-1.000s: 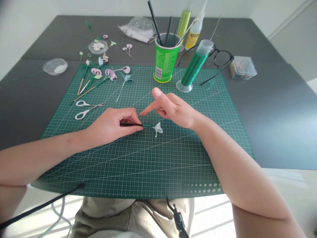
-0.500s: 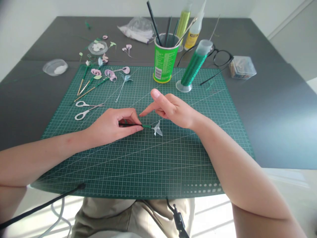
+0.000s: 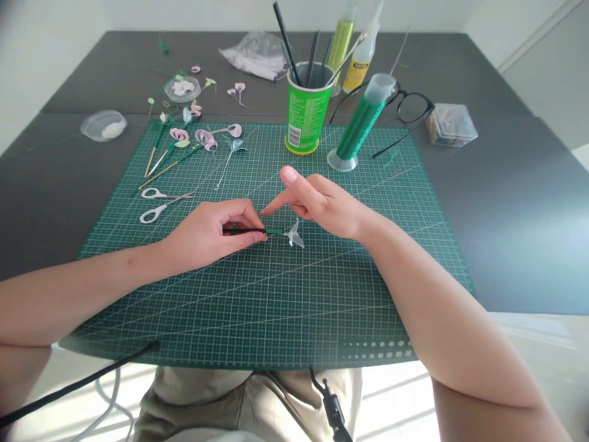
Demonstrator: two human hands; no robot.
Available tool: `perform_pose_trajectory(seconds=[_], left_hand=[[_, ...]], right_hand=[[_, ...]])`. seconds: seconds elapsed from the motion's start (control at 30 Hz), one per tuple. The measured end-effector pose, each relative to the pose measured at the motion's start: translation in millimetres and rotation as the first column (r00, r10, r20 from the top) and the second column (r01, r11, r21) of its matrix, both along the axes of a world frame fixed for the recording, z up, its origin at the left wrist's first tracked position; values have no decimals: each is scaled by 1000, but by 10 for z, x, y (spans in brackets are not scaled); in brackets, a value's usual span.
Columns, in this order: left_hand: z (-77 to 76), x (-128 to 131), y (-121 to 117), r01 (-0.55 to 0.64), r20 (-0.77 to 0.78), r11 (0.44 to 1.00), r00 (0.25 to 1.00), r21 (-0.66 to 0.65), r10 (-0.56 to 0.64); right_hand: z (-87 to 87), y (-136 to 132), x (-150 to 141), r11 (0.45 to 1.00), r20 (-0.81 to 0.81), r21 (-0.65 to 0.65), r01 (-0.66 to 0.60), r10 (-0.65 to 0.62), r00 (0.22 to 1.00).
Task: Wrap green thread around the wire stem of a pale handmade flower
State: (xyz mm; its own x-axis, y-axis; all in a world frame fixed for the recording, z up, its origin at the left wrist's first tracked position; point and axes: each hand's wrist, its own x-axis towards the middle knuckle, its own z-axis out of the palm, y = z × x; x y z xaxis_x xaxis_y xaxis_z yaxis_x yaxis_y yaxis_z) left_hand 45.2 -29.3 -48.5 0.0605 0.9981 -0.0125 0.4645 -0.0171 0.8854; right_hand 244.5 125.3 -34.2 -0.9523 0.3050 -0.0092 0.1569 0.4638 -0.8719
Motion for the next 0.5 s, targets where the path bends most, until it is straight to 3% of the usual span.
perform_pose_trajectory(seconds=[0.5], left_hand=[[-1, 1, 4, -15, -64, 999, 998, 37, 17]], right_hand=[[-39, -2, 8, 999, -18, -39, 12, -12, 1000]])
